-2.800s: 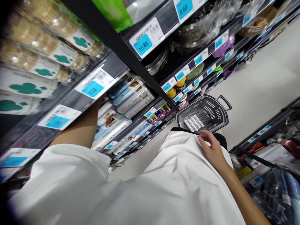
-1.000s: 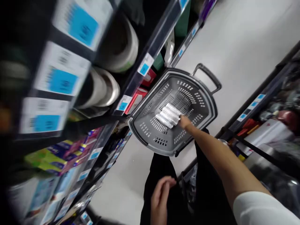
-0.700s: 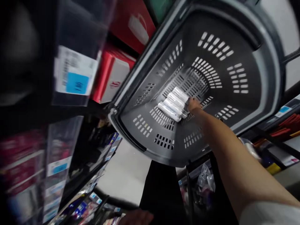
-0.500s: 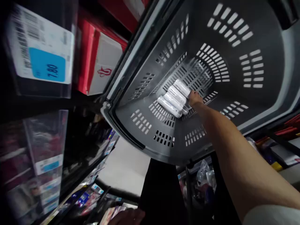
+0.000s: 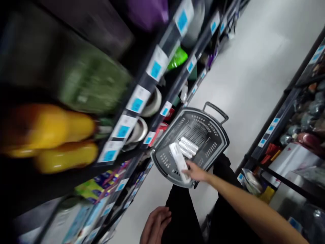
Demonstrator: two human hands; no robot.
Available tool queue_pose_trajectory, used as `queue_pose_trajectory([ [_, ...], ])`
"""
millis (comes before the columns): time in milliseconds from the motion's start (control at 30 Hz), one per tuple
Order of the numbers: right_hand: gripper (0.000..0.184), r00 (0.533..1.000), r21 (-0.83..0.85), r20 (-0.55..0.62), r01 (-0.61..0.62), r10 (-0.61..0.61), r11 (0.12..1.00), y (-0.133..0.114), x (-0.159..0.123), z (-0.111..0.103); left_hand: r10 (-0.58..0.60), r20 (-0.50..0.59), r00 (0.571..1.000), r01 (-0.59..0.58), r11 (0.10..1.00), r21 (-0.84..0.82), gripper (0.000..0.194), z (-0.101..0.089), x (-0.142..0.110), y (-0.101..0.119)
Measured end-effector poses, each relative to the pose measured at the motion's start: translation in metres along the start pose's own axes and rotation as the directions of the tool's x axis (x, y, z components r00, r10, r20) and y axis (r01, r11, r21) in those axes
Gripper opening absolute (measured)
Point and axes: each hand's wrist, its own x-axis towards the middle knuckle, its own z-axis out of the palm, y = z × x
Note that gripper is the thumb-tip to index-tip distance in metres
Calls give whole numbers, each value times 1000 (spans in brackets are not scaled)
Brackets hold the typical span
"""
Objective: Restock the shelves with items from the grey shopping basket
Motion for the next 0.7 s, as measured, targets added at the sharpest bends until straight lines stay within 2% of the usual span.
queue_pose_trajectory([
  [33,40,998,35,17,64,-65,997,-20,-29,5,78,20,997,-79,996,39,68,1,-8,9],
  [100,50,974,220,21,215,-224,952,-57,-83,13,256,53,965,-260,960,104,71,-1,-25,25],
  [200,60,950,271,87,266,-299,925,-109,-145,21,488,89,868,-496,852,168,69,-14,-50,48],
  [267,63,934,274,126,290,-333,917,-143,-173,25,562,110,820,-572,803,164,65,-27,-66,61],
  [400,62,892,262,188,359,-412,896,-208,-201,32,627,139,767,-637,770,36,63,-60,-100,85],
  [533,56,822,54,257,513,-509,856,-269,-217,47,724,82,685,-724,689,-43,56,-93,-126,103],
  [633,56,761,-138,339,621,-552,772,-300,-225,63,768,41,639,-764,641,-74,57,-115,-130,111],
  [700,57,744,-261,372,657,-555,707,-310,-227,73,794,-1,609,-793,608,-45,55,-134,-123,117],
])
